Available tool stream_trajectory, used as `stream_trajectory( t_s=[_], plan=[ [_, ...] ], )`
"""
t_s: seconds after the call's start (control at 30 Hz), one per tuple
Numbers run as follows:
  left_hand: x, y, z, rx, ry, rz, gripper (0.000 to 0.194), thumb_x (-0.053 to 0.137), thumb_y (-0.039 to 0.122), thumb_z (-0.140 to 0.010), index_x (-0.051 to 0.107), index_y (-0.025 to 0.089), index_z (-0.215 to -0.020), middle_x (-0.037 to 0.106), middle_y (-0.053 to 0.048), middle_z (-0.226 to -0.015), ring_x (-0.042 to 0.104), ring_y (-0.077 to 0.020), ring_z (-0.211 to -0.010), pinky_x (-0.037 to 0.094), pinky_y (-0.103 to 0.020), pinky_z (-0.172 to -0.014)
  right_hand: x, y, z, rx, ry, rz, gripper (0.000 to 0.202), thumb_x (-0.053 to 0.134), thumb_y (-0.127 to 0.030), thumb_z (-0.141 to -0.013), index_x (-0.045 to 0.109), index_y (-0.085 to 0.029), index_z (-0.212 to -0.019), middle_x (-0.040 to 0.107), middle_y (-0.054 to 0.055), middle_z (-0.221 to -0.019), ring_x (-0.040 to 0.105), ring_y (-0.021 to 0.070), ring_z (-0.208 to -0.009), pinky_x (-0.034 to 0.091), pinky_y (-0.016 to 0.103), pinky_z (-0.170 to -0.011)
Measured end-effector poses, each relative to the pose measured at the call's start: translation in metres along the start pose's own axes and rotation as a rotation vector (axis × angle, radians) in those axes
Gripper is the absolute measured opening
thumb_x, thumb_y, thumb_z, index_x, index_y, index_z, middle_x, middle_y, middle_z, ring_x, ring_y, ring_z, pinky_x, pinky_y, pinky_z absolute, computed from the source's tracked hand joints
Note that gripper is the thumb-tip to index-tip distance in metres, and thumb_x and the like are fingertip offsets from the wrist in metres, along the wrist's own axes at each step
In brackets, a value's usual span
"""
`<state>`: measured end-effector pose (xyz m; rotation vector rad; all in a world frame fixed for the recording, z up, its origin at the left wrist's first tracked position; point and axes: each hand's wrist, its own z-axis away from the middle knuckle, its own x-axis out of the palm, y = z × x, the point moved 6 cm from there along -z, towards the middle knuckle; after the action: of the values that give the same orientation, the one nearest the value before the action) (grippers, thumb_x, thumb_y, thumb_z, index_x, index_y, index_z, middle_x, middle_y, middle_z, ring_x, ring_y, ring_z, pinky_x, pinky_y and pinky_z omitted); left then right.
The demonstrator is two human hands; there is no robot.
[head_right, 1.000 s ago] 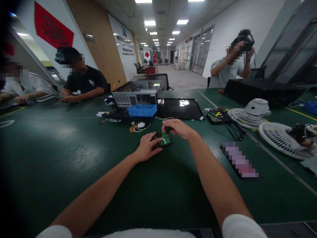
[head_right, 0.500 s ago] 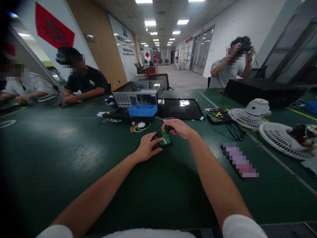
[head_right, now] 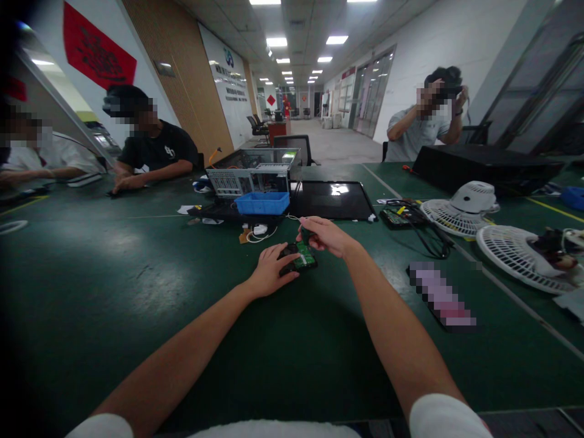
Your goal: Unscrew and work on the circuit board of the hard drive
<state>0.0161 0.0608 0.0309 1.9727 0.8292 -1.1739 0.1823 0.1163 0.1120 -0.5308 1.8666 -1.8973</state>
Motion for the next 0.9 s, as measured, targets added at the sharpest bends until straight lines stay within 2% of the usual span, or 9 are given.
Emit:
stream_trajectory(
  t_s=[0.17, 0.57, 0.73, 0.9],
  plan=[
    [0.0022, -0.0012, -0.0007, -0.003, 0.001, 0.013, 0.056, 0.066, 0.056, -0.090, 0.056, 0.038, -0.141, 0.032, -0.007, -0.160, 0.030, -0.0384, -0.143, 0.029, -0.059, -0.113, 0.0001, -0.0013, 0.0006, -0.009, -0.015, -0.013, 0.044, 0.061, -0.059, -0.091, 0.069, -0.019, -0.109, 0.070, 0.007, -0.092, 0.043, 0.0058, -0.048, 0.022, 0.020, -0.036],
    [-0.0001, 0.0007, 0.0005, -0.001, 0.004, -0.016, 0.054, 0.064, 0.056, -0.091, 0.056, 0.037, -0.141, 0.033, -0.009, -0.159, 0.032, -0.0372, -0.143, 0.030, -0.058, -0.113, -0.0025, -0.0023, 0.0021, -0.002, -0.027, -0.038, 0.043, 0.060, -0.059, -0.091, 0.066, -0.017, -0.098, 0.071, 0.010, -0.098, 0.043, 0.0070, -0.049, 0.020, 0.021, -0.036],
    [0.0003, 0.0004, 0.0004, 0.002, 0.010, -0.008, 0.054, 0.065, 0.055, -0.090, 0.056, 0.038, -0.141, 0.033, -0.008, -0.159, 0.032, -0.0372, -0.143, 0.030, -0.058, -0.113, 0.0015, -0.0032, 0.0047, -0.001, -0.083, -0.011, 0.041, 0.064, -0.057, -0.089, 0.066, -0.017, -0.100, 0.071, 0.009, -0.099, 0.040, 0.0059, -0.049, 0.019, 0.020, -0.037],
    [0.0003, -0.0003, 0.0001, -0.008, 0.003, 0.004, 0.054, 0.067, 0.055, -0.090, 0.056, 0.038, -0.140, 0.033, -0.007, -0.159, 0.032, -0.0377, -0.143, 0.029, -0.059, -0.113, -0.0023, -0.0055, 0.0051, -0.023, -0.058, 0.016, 0.040, 0.069, -0.054, -0.087, 0.069, -0.020, -0.107, 0.071, 0.007, -0.097, 0.042, 0.0067, -0.053, 0.022, 0.021, -0.041]
  ],
)
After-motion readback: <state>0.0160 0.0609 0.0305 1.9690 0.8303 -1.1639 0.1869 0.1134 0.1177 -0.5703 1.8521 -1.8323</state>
